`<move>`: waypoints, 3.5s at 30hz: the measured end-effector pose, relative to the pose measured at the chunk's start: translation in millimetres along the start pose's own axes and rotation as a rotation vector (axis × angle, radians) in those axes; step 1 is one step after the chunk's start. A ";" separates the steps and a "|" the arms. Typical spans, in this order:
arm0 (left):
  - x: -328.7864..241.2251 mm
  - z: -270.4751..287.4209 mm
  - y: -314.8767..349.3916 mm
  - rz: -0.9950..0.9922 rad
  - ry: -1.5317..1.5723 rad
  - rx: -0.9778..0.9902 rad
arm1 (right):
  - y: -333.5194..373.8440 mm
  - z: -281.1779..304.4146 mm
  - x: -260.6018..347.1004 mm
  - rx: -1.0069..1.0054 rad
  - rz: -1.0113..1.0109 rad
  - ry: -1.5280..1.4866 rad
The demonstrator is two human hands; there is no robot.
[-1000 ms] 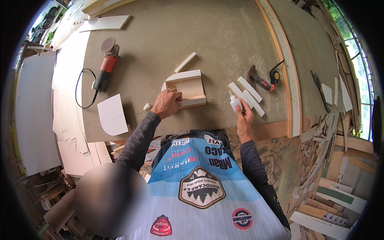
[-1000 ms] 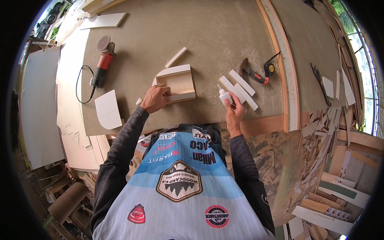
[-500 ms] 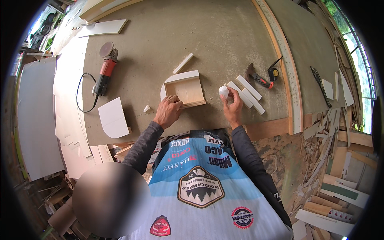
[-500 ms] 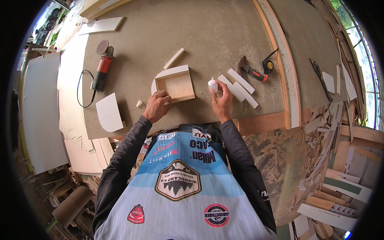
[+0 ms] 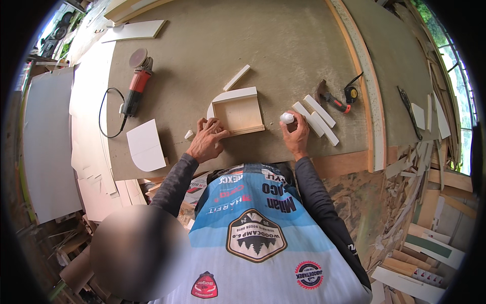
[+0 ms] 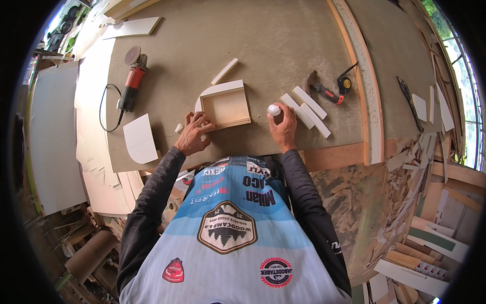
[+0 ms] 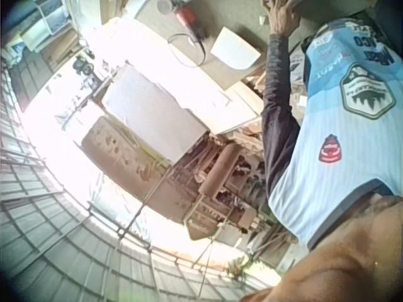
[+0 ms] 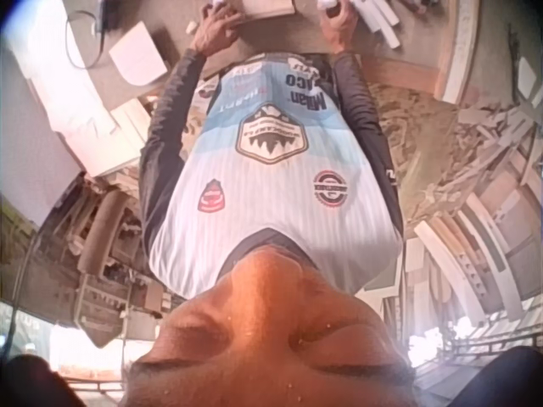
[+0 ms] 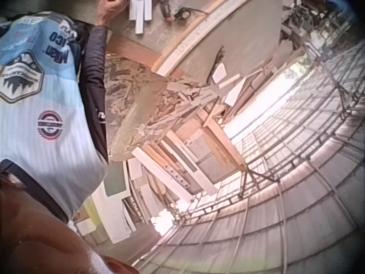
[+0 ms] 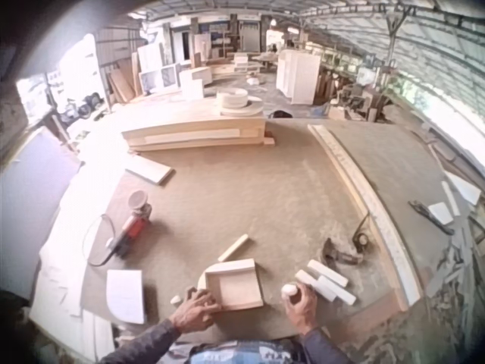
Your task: The person cuts small wooden pieces using a manual saw, applies glue to the edges of the pieces, and joins them together to form a small box. They then use a hammer to secure one side and measure the progress with a measuring tape.
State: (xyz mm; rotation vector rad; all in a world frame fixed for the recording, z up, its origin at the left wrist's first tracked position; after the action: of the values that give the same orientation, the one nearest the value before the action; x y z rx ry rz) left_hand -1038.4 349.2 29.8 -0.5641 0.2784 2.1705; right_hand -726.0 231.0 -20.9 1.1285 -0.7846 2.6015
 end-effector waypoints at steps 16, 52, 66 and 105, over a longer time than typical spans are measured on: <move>17.3 -6.8 2.1 -0.080 0.058 -0.040 | 24.0 18.4 61.3 -0.048 -0.032 -0.018; 40.2 -46.1 18.3 -0.135 -0.011 0.017 | 11.0 -31.4 58.5 0.389 0.487 0.289; 21.3 -40.1 20.1 -0.068 0.068 -0.140 | -3.1 -22.1 86.2 0.427 0.425 0.348; 0.3 13.0 5.2 0.184 0.133 -0.218 | -19.1 -40.1 94.8 0.520 0.581 0.288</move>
State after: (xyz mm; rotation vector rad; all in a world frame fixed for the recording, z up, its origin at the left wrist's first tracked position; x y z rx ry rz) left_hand -1046.6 351.2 41.0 -0.8360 0.1711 2.3618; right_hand -808.9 266.2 32.5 0.6457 -0.4195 3.4944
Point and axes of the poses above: each hand's wrist, its own y-axis away from the middle knuckle, its own z-axis out of the back of the hand, x = y × z, the point moved 1 cm from there along -y, towards the middle knuckle, and after that the axes turned 7 degrees about z, right-handed, at the moved point
